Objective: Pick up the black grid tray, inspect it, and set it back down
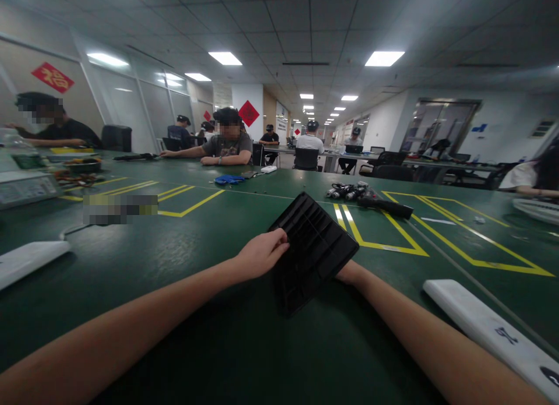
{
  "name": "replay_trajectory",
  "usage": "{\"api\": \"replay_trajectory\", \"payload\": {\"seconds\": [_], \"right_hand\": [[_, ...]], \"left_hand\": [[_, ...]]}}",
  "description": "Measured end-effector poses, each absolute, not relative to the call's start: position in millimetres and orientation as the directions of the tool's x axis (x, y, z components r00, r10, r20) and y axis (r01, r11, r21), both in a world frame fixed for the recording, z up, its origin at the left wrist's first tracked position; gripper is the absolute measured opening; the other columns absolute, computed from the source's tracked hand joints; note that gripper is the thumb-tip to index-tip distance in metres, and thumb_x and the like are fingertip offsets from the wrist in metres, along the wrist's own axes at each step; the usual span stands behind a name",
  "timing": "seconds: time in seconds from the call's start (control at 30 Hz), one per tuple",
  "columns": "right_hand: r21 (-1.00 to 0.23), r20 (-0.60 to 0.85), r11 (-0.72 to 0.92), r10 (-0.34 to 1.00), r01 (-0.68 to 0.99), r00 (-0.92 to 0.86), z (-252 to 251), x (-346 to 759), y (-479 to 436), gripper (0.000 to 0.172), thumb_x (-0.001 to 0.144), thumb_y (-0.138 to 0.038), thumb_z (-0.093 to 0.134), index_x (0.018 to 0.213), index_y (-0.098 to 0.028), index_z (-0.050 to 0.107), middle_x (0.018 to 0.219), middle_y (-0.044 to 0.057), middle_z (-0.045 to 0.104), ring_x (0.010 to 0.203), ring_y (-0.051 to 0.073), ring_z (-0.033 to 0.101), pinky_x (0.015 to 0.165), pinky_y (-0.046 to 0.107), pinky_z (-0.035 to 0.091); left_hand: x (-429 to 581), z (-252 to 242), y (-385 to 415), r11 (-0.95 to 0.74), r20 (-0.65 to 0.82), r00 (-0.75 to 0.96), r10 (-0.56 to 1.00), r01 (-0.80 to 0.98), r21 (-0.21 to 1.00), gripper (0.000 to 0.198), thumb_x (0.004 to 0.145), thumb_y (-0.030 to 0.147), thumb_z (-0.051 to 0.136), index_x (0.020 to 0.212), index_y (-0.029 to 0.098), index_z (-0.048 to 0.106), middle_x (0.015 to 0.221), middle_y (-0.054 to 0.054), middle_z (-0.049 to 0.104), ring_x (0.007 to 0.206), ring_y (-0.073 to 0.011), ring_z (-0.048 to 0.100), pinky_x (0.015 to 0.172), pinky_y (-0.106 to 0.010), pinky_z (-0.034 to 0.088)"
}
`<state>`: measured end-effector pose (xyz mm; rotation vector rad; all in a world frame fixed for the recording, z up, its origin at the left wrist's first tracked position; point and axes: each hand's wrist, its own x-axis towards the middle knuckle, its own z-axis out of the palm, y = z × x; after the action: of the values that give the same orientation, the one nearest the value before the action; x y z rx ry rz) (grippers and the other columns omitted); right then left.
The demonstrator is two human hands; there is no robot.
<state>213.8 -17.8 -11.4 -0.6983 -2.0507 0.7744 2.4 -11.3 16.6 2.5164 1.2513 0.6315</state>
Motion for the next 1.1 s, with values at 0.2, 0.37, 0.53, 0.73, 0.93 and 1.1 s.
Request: {"api": "replay_trajectory", "payload": {"seconds": [0.2,0.37,0.53,0.73,0.93,1.1], "right_hand": [[-0.719,0.497,0.665,0.694,0.2,-0.521,-11,214,-17,0.039,0.075,-0.042,0.055,0.113,-0.03,0.056,0.118,0.001,0.058,0.109,0.022,0.051,0.099,0.041,0.036],[-0.715,0.504,0.673,0.682,0.187,-0.53,-5,212,-20,0.041,0.075,-0.047,0.054,0.112,-0.031,0.057,0.119,0.001,0.057,0.112,0.023,0.049,0.101,0.041,0.033],[-0.696,0.526,0.694,0.668,0.184,-0.526,-1,211,-23,0.042,0.074,-0.047,0.054,0.112,-0.03,0.057,0.12,0.002,0.056,0.111,0.023,0.05,0.1,0.041,0.034],[-0.686,0.526,0.704,0.654,0.183,-0.543,1,211,-23,0.04,0.075,-0.046,0.054,0.114,-0.033,0.055,0.119,-0.001,0.057,0.109,0.022,0.052,0.099,0.042,0.035],[-0.657,0.528,0.724,0.642,0.212,-0.557,-2,211,-20,0.042,0.076,-0.043,0.054,0.117,-0.032,0.053,0.124,0.001,0.053,0.116,0.022,0.046,0.103,0.042,0.029],[-0.688,0.525,0.698,0.667,0.198,-0.529,-3,211,-20,0.043,0.076,-0.041,0.054,0.118,-0.032,0.051,0.123,0.002,0.054,0.113,0.023,0.048,0.101,0.043,0.033]], "left_hand": [[-1,18,-10,-0.618,0.274,0.565,0.778,0.613,0.492,0.014,0.081,0.027,0.042,0.089,0.018,0.05,0.071,0.0,0.052,0.063,-0.0124,0.048,0.058,-0.025,0.036],[-1,18,-9,-0.643,0.292,0.591,0.752,0.559,0.524,0.013,0.079,0.023,0.043,0.086,0.017,0.052,0.074,0.0,0.051,0.065,-0.0118,0.047,0.06,-0.025,0.038],[-2,20,-11,-0.618,0.295,0.56,0.775,0.571,0.54,0.014,0.08,0.028,0.045,0.085,0.016,0.052,0.072,0.0,0.051,0.063,-0.0115,0.047,0.059,-0.025,0.038],[2,16,-7,-0.398,0.192,0.436,0.879,0.449,0.8,0.009,0.075,0.025,0.049,0.077,0.017,0.047,0.066,0.001,0.05,0.056,-0.0099,0.046,0.05,-0.023,0.037],[3,17,-1,0.052,-0.076,0.285,0.956,0.091,0.994,0.008,0.072,0.02,0.047,0.075,0.016,0.041,0.062,0.004,0.042,0.049,-0.0055,0.041,0.042,-0.018,0.027],[1,13,2,-0.258,0.061,0.418,0.906,0.433,0.863,0.049,0.062,0.041,0.065,0.1,0.016,0.048,0.067,0.006,0.04,0.058,-0.0081,0.041,0.051,-0.021,0.032]]}}
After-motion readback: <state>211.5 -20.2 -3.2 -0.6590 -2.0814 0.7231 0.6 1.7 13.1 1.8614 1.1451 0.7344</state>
